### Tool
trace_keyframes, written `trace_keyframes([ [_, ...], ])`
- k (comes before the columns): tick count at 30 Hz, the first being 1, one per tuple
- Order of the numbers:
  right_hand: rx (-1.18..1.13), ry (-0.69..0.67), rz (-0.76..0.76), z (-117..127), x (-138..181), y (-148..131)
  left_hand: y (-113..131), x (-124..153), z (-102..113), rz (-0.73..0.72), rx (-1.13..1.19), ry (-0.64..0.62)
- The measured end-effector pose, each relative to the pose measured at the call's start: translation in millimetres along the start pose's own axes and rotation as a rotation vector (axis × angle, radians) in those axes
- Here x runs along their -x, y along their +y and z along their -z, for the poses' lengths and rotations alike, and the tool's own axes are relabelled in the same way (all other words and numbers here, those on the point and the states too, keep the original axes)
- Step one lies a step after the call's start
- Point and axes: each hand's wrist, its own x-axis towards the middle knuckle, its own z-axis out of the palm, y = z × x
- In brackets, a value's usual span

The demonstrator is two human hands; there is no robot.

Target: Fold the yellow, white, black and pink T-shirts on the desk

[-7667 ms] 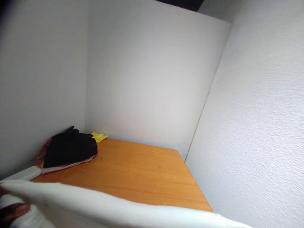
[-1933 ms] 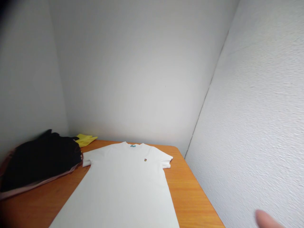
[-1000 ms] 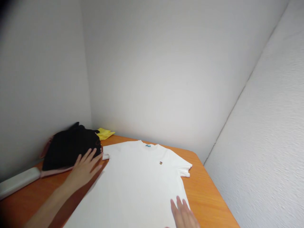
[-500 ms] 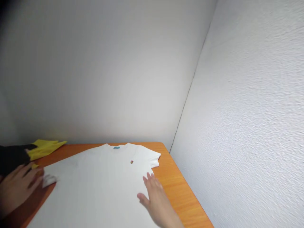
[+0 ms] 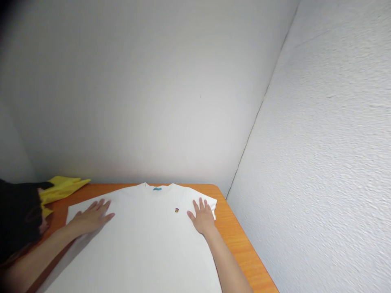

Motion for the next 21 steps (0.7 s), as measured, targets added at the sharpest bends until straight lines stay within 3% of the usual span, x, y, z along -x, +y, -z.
trace_keyframes([
  [4,0.028,0.016,-0.041,-9.5,-8.0,19.5,-0.7,-5.2,-13.7,0.015,-0.038,-0.018],
  [10,0.049,0.046,-0.049,-12.2,-10.5,24.2,0.2,6.0,-16.1,-0.044,-0.117,0.085],
  [14,0.084,0.094,-0.022,6.2,-1.3,11.9,17.0,21.5,-3.5,-0.126,-0.228,0.276],
  [17,0.079,0.161,0.006,23.1,26.1,-2.6,34.4,48.8,6.6,-0.227,-0.226,0.398],
  [21,-0.041,0.121,0.092,28.4,101.9,-20.8,54.0,110.5,5.2,-0.283,-0.113,0.286],
])
